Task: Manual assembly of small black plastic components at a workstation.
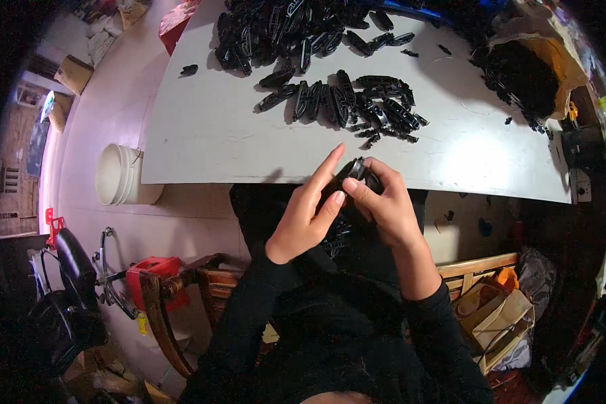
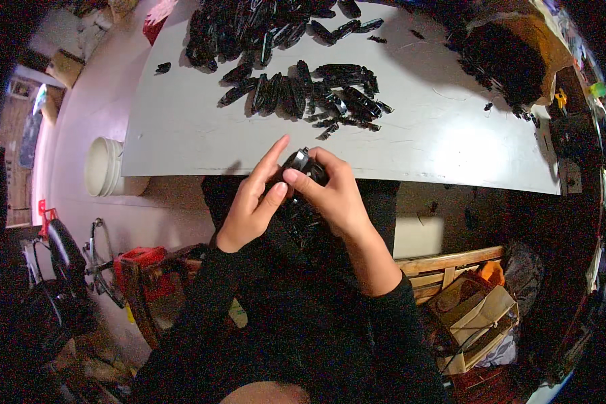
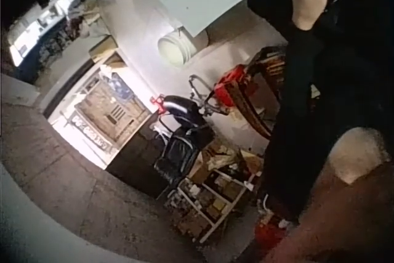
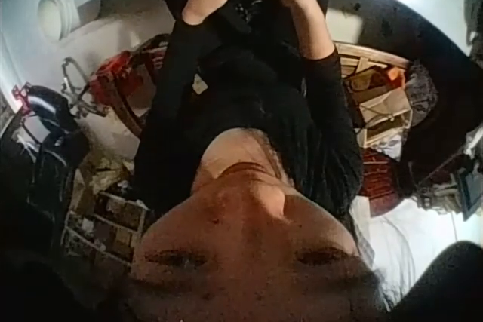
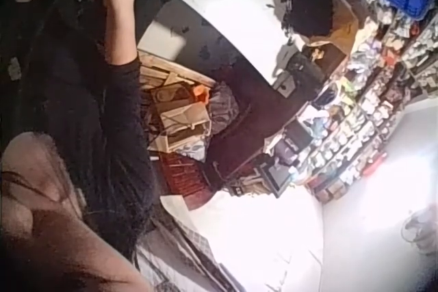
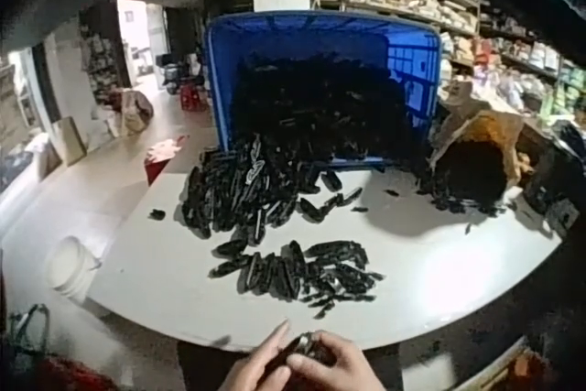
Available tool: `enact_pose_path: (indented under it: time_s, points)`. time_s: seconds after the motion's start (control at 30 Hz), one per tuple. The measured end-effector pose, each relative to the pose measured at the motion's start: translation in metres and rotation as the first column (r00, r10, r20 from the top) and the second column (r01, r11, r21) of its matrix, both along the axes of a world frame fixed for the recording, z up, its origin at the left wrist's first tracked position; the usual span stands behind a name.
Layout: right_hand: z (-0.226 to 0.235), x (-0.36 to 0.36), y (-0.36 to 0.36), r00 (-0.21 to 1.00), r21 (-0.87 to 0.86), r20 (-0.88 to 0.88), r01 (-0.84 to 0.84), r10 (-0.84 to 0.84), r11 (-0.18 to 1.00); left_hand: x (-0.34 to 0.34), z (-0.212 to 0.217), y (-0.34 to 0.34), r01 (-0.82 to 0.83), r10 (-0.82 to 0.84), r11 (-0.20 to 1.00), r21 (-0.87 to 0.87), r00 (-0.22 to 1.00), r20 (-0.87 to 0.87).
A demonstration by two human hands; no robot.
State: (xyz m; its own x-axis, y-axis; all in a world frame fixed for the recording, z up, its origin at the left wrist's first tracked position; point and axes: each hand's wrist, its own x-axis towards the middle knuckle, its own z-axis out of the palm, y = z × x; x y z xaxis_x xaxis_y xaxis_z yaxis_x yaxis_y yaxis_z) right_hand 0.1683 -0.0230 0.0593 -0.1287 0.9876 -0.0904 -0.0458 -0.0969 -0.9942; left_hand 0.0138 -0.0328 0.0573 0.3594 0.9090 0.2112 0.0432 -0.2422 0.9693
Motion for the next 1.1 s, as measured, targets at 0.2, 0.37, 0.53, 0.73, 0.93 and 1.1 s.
enact_pose_path:
  time_s: [0.2, 0.37, 0.53, 0.73, 0.93, 1.1]
  points:
    - [-0.020, 0.004, -0.013, 0.974, -0.202, -0.227, -0.041, -0.007, 0.978, 0.006, -0.012, -0.009, 0.060, -0.052, 0.979, -0.195, 0.997, 0.049]
    - [-0.029, 0.029, 0.001, 0.850, -0.238, -0.421, 0.233, -0.316, 0.943, -0.023, -0.017, 0.056, -0.278, 0.360, 0.924, 0.264, 0.866, -0.348]
    - [-0.021, 0.039, 0.044, 0.966, -0.080, -0.150, 0.201, -0.211, 0.976, -0.056, -0.049, 0.126, -0.349, 0.780, 0.610, 0.711, 0.423, -0.462]
    - [-0.022, 0.045, 0.058, 0.985, -0.060, -0.008, 0.171, -0.172, 0.983, -0.054, -0.032, 0.113, -0.391, 0.669, 0.742, 0.545, 0.374, -0.643]
    - [-0.033, 0.049, 0.067, 0.777, 0.088, 0.614, 0.107, -0.139, 0.990, -0.059, -0.040, 0.075, -0.535, 0.626, 0.780, 0.326, 0.687, -0.369]
    - [-0.032, 0.028, 0.071, 0.297, 0.325, 0.908, -0.057, -0.295, 0.944, -0.029, -0.025, 0.039, -0.361, 0.355, 0.912, -0.195, 0.932, -0.067]
